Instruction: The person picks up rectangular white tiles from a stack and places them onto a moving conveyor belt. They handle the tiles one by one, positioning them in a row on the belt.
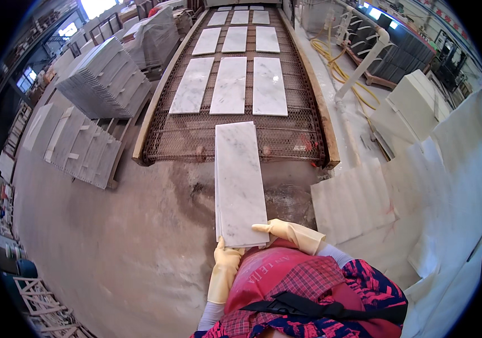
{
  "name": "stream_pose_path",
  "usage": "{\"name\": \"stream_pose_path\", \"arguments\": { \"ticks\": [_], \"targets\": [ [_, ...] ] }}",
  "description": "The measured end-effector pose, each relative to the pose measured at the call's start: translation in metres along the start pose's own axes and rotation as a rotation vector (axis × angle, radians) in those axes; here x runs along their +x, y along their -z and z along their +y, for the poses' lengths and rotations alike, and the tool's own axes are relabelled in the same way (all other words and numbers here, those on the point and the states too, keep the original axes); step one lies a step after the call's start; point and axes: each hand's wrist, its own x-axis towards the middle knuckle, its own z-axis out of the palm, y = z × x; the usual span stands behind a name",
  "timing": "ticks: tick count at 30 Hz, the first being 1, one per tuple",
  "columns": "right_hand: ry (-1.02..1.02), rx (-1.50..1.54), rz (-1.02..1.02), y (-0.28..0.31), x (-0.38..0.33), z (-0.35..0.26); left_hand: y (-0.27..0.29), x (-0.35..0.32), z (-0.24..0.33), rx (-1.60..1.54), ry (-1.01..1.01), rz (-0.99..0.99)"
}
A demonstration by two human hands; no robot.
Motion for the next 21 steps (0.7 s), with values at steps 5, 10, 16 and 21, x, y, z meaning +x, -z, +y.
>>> {"name": "stream_pose_path", "arguments": {
  "ticks": [5, 10, 16, 21],
  "targets": [
    [0.002, -0.096, 0.013, 0.008, 0.007, 0.006, -0.003, 0.001, -0.008, 0.006, -0.104, -0.001],
    [-0.080, -0.398, 0.029, 0.016, 0.005, -0.010, -0.016, -0.001, -0.012, 0.002, -0.170, 0.102],
    [-0.002, -0.328, 0.015, 0.025, -0.001, -0.010, -0.025, -0.002, -0.007, -0.009, -0.135, 0.119],
    [0.017, -0.320, 0.035, 0.035, -0.017, -0.016, -0.014, 0.006, -0.003, -0.024, -0.171, 0.096]
  ]
}}
